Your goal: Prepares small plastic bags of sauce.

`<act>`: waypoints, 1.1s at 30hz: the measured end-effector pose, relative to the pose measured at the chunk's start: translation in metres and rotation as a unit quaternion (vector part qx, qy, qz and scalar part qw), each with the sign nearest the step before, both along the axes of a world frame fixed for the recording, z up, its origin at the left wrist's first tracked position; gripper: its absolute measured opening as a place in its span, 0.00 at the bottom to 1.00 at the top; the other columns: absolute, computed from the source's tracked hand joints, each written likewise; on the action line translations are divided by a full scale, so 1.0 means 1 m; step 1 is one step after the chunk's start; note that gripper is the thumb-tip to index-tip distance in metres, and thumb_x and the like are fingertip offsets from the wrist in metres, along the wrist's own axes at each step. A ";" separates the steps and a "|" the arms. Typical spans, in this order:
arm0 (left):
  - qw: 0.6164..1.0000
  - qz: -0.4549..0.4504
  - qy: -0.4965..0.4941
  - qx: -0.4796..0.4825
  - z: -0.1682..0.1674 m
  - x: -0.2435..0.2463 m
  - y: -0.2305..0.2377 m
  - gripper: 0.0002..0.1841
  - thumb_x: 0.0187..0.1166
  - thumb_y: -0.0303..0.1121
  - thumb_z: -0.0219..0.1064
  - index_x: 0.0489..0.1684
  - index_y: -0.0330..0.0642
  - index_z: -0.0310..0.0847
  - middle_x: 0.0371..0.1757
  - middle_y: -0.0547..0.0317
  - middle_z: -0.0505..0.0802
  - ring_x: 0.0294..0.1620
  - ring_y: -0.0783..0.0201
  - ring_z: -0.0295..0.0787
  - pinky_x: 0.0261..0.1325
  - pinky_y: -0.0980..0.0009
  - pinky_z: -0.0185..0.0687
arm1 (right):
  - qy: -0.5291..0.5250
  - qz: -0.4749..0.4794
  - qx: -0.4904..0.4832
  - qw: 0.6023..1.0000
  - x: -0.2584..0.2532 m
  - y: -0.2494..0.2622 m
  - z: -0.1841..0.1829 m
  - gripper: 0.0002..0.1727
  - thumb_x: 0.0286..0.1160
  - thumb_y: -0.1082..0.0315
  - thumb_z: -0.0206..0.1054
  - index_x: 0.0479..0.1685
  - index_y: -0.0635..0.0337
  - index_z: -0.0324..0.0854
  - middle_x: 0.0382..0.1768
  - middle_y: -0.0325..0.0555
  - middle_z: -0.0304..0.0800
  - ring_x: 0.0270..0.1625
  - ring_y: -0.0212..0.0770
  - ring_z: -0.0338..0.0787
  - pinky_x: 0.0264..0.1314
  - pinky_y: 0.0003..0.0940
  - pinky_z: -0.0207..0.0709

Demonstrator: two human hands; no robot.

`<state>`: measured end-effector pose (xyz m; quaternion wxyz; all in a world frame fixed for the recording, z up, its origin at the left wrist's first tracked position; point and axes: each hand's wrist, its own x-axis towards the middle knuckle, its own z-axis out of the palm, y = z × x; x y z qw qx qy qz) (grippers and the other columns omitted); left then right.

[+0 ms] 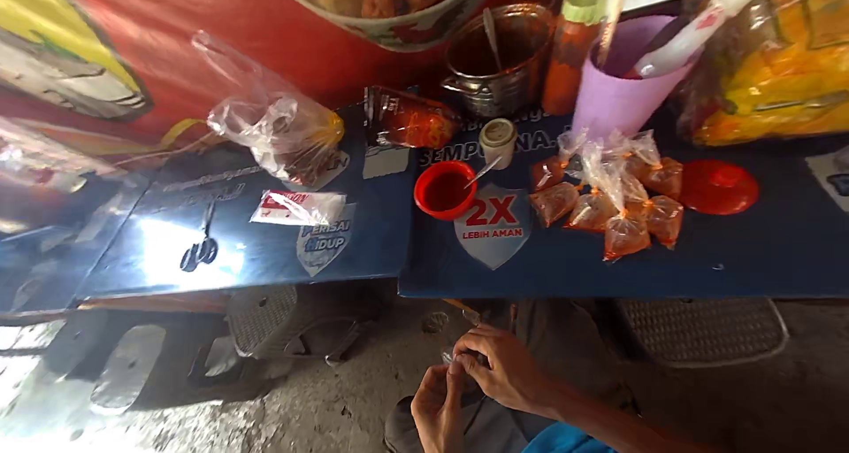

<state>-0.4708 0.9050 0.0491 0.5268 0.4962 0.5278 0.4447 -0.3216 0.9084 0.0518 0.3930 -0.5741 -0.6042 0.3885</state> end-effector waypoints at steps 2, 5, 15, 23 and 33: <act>0.999 -0.019 0.024 0.023 -0.006 0.002 0.001 0.04 0.78 0.17 0.64 0.36 0.33 0.83 0.27 0.66 0.94 0.29 0.76 0.92 0.39 0.77 0.92 | 0.008 0.003 -0.035 0.999 0.008 -0.001 -0.003 0.15 0.84 0.63 0.60 0.48 0.62 0.91 0.46 0.53 0.94 0.56 0.48 0.90 0.63 0.45 0.78; 0.969 -0.058 0.202 0.132 -0.015 0.004 0.000 0.05 0.76 0.23 0.68 0.37 0.27 0.84 0.27 0.57 0.91 0.28 0.76 0.88 0.37 0.78 0.87 | 0.054 -0.011 -0.096 0.994 0.020 -0.005 -0.003 0.16 0.84 0.63 0.58 0.51 0.63 0.88 0.45 0.53 0.91 0.51 0.45 0.89 0.58 0.44 0.79; 0.894 -0.044 0.395 0.208 -0.032 0.021 -0.002 0.08 0.68 0.23 0.70 0.38 0.25 0.83 0.30 0.42 0.91 0.31 0.48 0.93 0.37 0.52 0.89 | 0.375 -0.062 -0.304 0.873 0.024 -0.003 -0.016 0.06 0.87 0.71 0.59 0.43 0.59 0.81 0.31 0.33 0.82 0.30 0.25 0.77 0.35 0.21 0.71; 0.984 -0.043 0.173 0.019 -0.037 0.008 -0.002 0.07 0.74 0.21 0.64 0.38 0.28 0.90 0.27 0.57 0.94 0.26 0.74 0.90 0.35 0.76 0.87 | 0.190 0.001 -0.216 0.958 0.021 -0.010 -0.059 0.16 0.74 0.68 0.71 0.56 0.68 0.81 0.40 0.51 0.87 0.39 0.39 0.84 0.48 0.40 0.78; 0.919 -0.112 -0.268 -0.266 -0.062 0.000 0.002 0.22 0.82 0.32 0.40 0.23 0.54 0.81 0.16 0.75 0.82 0.14 0.82 0.70 0.20 0.84 0.65 | 0.341 -0.052 -0.302 0.889 0.025 -0.008 -0.055 0.05 0.77 0.70 0.70 0.43 0.63 0.86 0.36 0.37 0.86 0.39 0.27 0.82 0.47 0.26 0.75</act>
